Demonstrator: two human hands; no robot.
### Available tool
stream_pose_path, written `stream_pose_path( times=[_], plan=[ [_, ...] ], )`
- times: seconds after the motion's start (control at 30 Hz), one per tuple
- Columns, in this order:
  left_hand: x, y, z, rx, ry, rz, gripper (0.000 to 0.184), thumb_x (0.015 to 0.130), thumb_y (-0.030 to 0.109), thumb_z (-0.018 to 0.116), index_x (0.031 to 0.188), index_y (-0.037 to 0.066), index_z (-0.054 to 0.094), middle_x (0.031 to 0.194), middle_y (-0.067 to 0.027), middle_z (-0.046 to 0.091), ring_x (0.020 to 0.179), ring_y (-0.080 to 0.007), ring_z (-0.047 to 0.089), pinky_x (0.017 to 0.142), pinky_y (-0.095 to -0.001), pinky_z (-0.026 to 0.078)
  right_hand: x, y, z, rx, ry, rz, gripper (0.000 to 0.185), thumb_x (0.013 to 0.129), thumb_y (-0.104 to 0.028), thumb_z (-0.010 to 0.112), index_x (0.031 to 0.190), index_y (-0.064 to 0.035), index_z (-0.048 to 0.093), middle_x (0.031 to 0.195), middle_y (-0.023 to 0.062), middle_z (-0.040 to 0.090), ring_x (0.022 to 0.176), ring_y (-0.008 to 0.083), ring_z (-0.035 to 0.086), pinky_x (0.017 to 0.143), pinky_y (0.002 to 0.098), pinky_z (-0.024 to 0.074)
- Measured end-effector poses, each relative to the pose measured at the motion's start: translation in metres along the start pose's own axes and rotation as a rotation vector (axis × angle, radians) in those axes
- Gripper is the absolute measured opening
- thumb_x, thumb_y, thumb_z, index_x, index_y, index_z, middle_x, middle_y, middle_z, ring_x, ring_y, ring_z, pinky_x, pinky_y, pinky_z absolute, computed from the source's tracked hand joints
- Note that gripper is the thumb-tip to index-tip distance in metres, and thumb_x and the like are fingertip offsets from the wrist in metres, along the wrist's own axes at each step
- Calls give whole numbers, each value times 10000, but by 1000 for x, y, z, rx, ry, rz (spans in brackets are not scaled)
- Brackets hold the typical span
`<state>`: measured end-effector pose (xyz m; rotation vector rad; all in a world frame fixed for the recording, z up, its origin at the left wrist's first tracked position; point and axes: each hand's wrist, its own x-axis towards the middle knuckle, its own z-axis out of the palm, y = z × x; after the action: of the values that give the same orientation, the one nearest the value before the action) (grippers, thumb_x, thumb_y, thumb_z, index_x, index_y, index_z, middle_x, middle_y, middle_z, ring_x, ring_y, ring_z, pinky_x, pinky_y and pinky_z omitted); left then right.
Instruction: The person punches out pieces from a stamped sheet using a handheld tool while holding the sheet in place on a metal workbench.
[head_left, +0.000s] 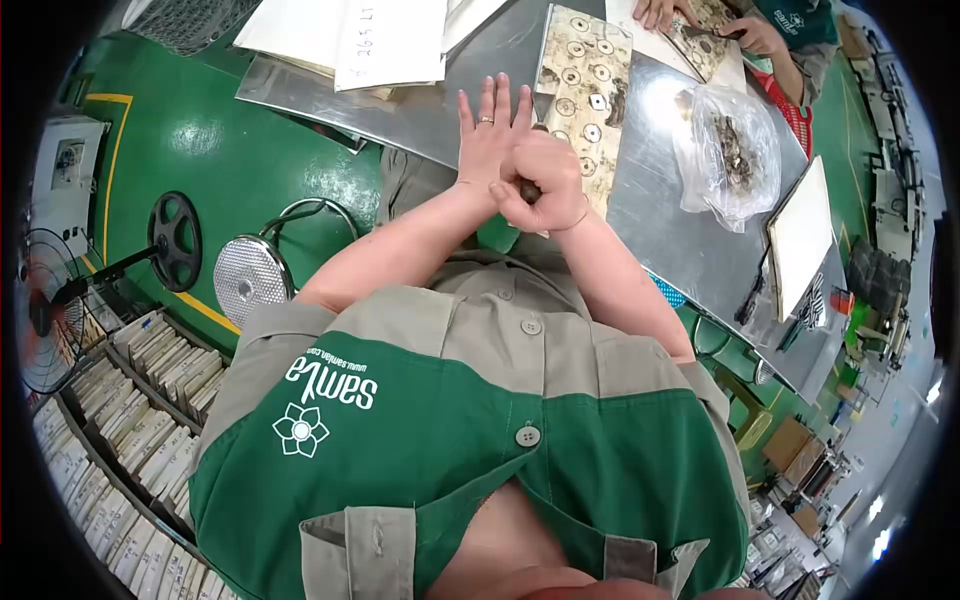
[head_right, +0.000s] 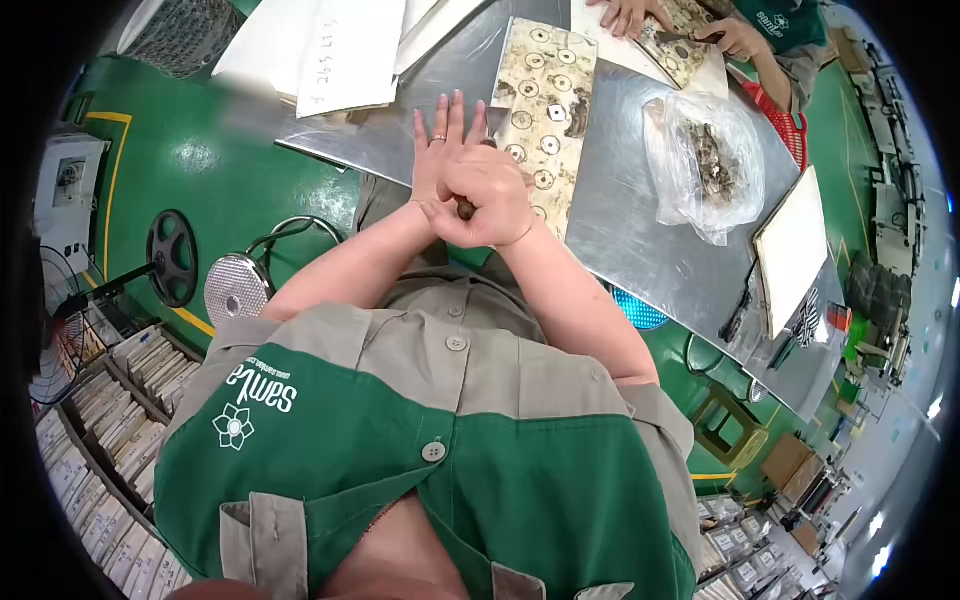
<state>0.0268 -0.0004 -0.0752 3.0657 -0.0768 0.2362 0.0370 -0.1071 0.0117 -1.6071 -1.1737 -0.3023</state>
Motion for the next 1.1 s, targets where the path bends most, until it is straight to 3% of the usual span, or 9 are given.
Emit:
stream_pose_path(
  times=[0.03,0.07,0.3,0.37,0.57,0.7,0.83,0.9,1.1],
  plan=[
    [-3,2,0,30,3,7,825,956,511,472,1617,88,216,1659,-267,165,1557,-430,103,1203,-680,-22,3,6,0,-1,-1,7,175,700,-114,732,622,-80,579,555,51,517,501,246,510,499,355,402],
    [-5,2,1,-225,41,9,797,965,493,461,1611,84,235,1655,-268,175,1554,-430,117,1204,-680,-14,7,14,-2,-70,-46,33,188,689,-130,747,617,-92,578,568,65,536,526,253,541,528,345,431],
    [0,7,3,-43,-23,-20,791,961,474,466,1604,66,249,1653,-270,181,1554,-431,113,1200,-688,-21,0,3,1,-34,13,15,122,685,-89,717,638,-68,606,554,68,511,501,244,505,514,336,414],
    [-7,2,-1,-333,90,31,806,952,474,488,1603,61,251,1654,-268,180,1555,-427,112,1198,-689,-29,6,13,-4,-90,48,61,123,681,-87,716,636,-62,605,559,71,516,514,246,513,512,335,410],
    [-3,3,2,-45,24,2,797,951,456,501,1604,72,255,1646,-270,207,1550,-427,140,1206,-670,-20,-8,5,-8,-24,13,66,126,725,-113,715,667,-51,622,590,76,535,526,247,517,521,341,415],
    [-5,5,-28,-298,5,-21,838,932,481,518,1603,58,250,1645,-276,202,1550,-429,139,1202,-677,-21,8,9,-14,-96,64,156,137,721,-116,724,665,-50,618,577,78,532,526,239,519,523,338,412],
    [-4,4,-16,16,59,13,931,880,521,538,1602,22,227,1645,-282,191,1551,-436,123,1203,-670,-35,-6,7,-11,22,86,89,173,681,-112,733,613,-84,577,551,69,523,493,257,516,493,346,410],
    [-5,5,-27,-222,-42,-17,932,883,520,538,1605,24,220,1647,-279,188,1553,-438,108,1202,-670,-43,-1,19,-23,-59,43,136,150,770,-113,686,673,-30,608,611,85,559,545,235,532,534,326,412],
    [-4,2,-13,-183,42,-5,977,841,529,603,1593,18,246,1630,-315,191,1552,-433,116,1212,-650,-38,-8,7,-26,56,16,84,174,814,-130,652,692,-18,598,634,82,551,565,235,523,548,328,415]
  ],
)
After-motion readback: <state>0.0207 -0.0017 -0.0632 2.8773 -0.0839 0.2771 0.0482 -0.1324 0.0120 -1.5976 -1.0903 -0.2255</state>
